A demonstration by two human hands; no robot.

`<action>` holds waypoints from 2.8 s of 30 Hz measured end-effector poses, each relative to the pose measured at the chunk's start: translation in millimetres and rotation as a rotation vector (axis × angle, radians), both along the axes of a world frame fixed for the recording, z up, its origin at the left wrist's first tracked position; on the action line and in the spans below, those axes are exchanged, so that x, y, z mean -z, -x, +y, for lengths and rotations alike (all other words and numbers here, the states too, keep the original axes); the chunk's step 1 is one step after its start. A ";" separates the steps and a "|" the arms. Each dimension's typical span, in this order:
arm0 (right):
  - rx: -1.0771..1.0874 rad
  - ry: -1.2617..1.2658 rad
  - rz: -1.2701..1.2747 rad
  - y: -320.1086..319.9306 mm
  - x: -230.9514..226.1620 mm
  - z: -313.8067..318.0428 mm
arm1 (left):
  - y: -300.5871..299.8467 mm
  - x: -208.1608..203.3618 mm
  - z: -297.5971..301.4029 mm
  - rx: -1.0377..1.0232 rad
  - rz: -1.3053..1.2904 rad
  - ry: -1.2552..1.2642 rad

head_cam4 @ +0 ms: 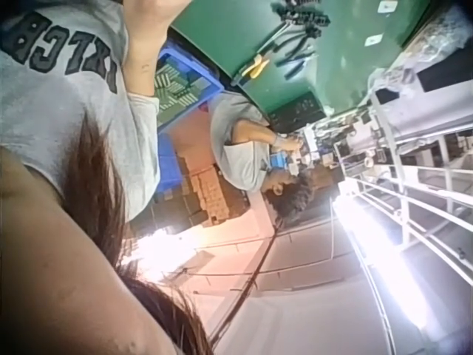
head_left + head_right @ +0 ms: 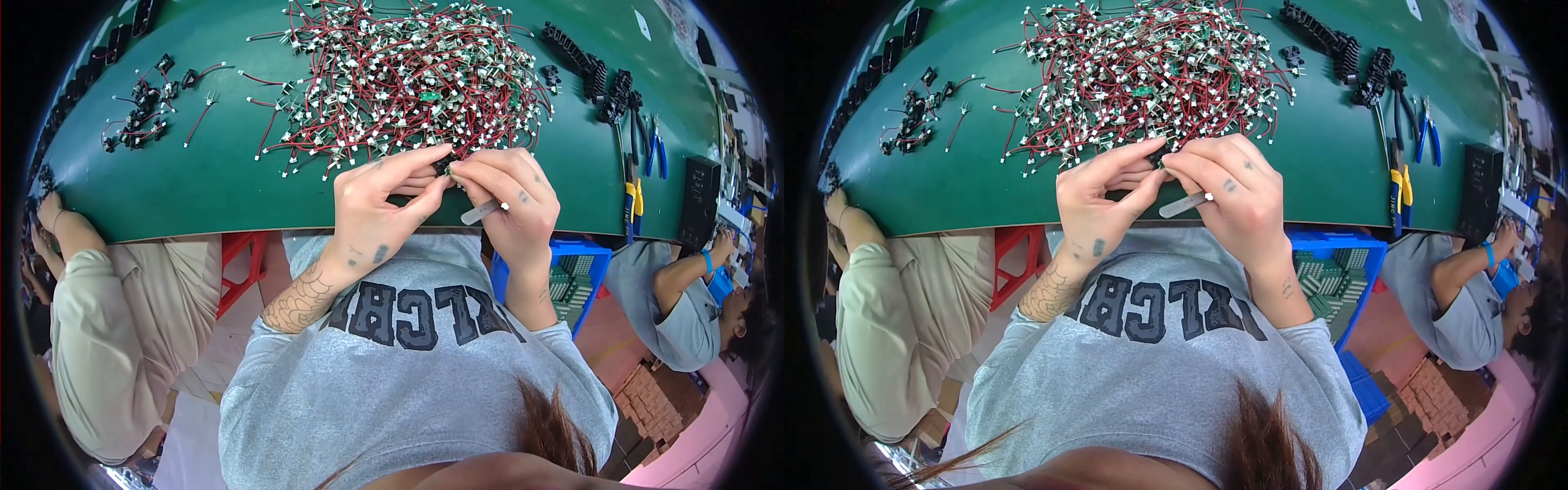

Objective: The person assembles small electronic components by inserting pins and wires into plastic housings, using tweezers to manipulate the small parts.

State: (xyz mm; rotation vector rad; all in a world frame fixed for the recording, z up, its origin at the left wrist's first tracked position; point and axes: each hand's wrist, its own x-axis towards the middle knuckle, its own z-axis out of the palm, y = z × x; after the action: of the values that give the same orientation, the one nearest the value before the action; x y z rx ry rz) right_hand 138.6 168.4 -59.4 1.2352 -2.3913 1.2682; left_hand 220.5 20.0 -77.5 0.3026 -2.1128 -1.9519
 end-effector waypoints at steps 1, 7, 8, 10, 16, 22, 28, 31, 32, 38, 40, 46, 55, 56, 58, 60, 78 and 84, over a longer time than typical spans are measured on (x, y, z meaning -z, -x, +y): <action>-0.003 -0.037 -0.009 0.0 -2.3 0.1 | 0.5 -0.8 1.0 -0.003 -0.002 0.015; -0.045 -0.058 -0.090 4.7 2.4 2.1 | 1.2 -1.3 1.1 -0.009 0.031 0.043; -0.058 -0.039 -0.112 4.9 2.9 2.8 | 1.2 -1.4 1.2 -0.010 0.043 0.044; -0.066 0.009 -0.221 5.0 -4.7 4.1 | 1.7 -2.9 0.2 -0.002 0.030 -0.088; 0.022 0.492 -0.315 15.5 -7.7 8.4 | 2.9 -16.7 -10.3 0.068 -0.042 -0.604; -0.268 0.867 -0.753 10.4 11.4 21.8 | 1.4 -17.9 -16.3 0.184 -0.089 -0.730; -0.050 0.773 -0.821 -11.7 -3.4 -4.6 | -2.1 -14.7 -14.8 0.187 -0.049 -0.717; -0.056 0.642 -0.726 -7.7 -7.8 -1.2 | -3.4 -16.5 -15.3 0.152 -0.052 -0.689; -0.058 0.576 -0.677 -6.2 -8.7 0.3 | -3.7 -17.1 -15.3 0.135 -0.053 -0.676; -0.145 0.498 -0.568 -3.5 -6.3 2.3 | -5.8 -16.4 -8.4 0.074 -0.027 -0.603; -0.153 0.484 -0.520 -1.8 -3.7 3.4 | -6.9 -16.6 -8.1 0.075 -0.017 -0.618; -0.192 0.442 -0.330 1.5 0.1 4.4 | -7.7 -17.6 -7.9 0.089 -0.007 -0.702; -0.199 0.387 -0.129 -2.0 -0.4 3.4 | -6.2 -20.2 -9.5 0.140 -0.079 -0.764; -0.200 0.373 -0.111 -2.6 -0.8 3.7 | -5.7 -19.8 -10.5 0.155 -0.092 -0.766; -0.204 0.344 -0.073 -4.0 -1.6 4.3 | -4.3 -19.4 -12.3 0.185 -0.118 -0.769; -0.195 0.338 -0.076 -5.9 -1.1 5.0 | -2.6 -21.3 -14.0 0.194 -0.139 -0.741; -0.069 0.266 -0.146 -20.8 -2.0 7.4 | 14.5 -34.4 -38.8 0.418 -0.314 -0.627; -0.131 0.232 -0.054 -18.3 -3.3 10.0 | 15.2 -27.9 -41.4 0.513 -0.286 -0.642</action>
State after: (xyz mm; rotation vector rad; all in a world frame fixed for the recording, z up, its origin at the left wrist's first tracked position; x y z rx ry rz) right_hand 156.8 178.3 -56.1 1.3192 -2.1514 1.5845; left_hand 205.4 -21.3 -49.6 0.1628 -1.7620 -3.0393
